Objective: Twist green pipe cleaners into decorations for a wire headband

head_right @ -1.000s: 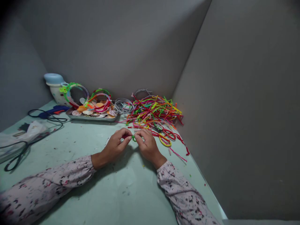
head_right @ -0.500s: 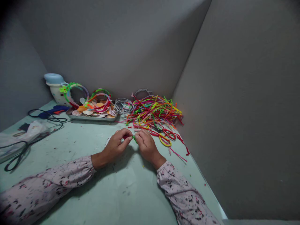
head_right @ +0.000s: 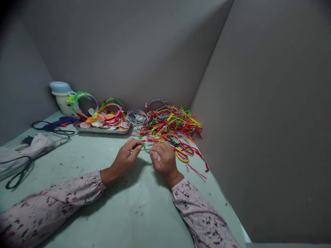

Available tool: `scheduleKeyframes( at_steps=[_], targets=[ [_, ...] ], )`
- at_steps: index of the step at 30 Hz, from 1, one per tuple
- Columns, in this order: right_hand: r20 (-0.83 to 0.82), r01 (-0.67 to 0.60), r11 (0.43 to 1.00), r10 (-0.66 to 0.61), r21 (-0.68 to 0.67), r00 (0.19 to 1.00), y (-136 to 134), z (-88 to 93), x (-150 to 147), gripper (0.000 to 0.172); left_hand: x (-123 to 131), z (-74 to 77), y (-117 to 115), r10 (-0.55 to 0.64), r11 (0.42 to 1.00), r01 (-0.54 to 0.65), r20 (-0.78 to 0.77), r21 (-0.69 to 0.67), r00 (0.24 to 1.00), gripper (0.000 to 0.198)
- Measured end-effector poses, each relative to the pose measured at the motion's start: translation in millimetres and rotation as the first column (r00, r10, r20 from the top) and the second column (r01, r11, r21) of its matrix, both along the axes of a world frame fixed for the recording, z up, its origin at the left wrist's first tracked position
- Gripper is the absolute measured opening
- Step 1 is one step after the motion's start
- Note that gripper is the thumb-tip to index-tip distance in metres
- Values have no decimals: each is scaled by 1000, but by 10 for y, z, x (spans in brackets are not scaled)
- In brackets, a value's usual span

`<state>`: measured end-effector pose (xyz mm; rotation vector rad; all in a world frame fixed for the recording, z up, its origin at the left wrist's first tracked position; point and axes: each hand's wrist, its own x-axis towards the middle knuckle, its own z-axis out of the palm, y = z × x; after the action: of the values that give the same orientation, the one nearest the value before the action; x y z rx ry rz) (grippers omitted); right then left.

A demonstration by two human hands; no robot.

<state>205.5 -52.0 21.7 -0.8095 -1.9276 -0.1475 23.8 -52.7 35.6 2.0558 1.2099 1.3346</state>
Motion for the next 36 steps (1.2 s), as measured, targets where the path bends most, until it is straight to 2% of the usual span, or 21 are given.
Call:
scheduleKeyframes(
  at_steps=[4, 8, 15, 19, 23, 26, 29, 32, 36],
  targets=[
    [95, 3, 998, 3, -65, 995, 12, -24, -32, 15, -6, -6, 31, 54, 998, -54, 62, 10, 997, 18],
    [100, 15, 994, -3, -113, 995, 4, -26, -36, 17, -8, -6, 42, 92, 996, -93, 102, 7, 991, 18],
    [-17, -114, 975, 112, -191, 994, -73, -16, -47, 18, -8, 2, 42, 102, 995, -103, 101, 7, 990, 17],
    [-129, -136, 961, 108, -242, 986, -90, -35, -38, 19, -18, -6, 40, 90, 996, -91, 102, 0, 991, 17],
    [-246, -20, 985, -22, -169, 969, -43, -31, -3, 13, -18, 6, 13, 46, 999, -45, 74, -15, 996, 16],
    [-260, 56, 994, -78, -90, 962, 6, 6, 19, 13, -14, 17, 0, 16, 999, -15, 53, -29, 998, 16],
    [-196, 47, 995, -65, -92, 978, 40, 31, 26, 17, -14, 13, 1, -13, 999, 14, 40, -42, 999, 16],
    [-124, 20, 991, -37, -136, 992, 57, 14, 23, 13, -14, 7, 3, -30, 999, 31, 28, -42, 999, 16],
    [-114, 20, 988, -38, -152, 993, 59, -19, 16, 11, -8, 18, -6, -37, 998, 38, 18, -40, 999, 16]
  ],
)
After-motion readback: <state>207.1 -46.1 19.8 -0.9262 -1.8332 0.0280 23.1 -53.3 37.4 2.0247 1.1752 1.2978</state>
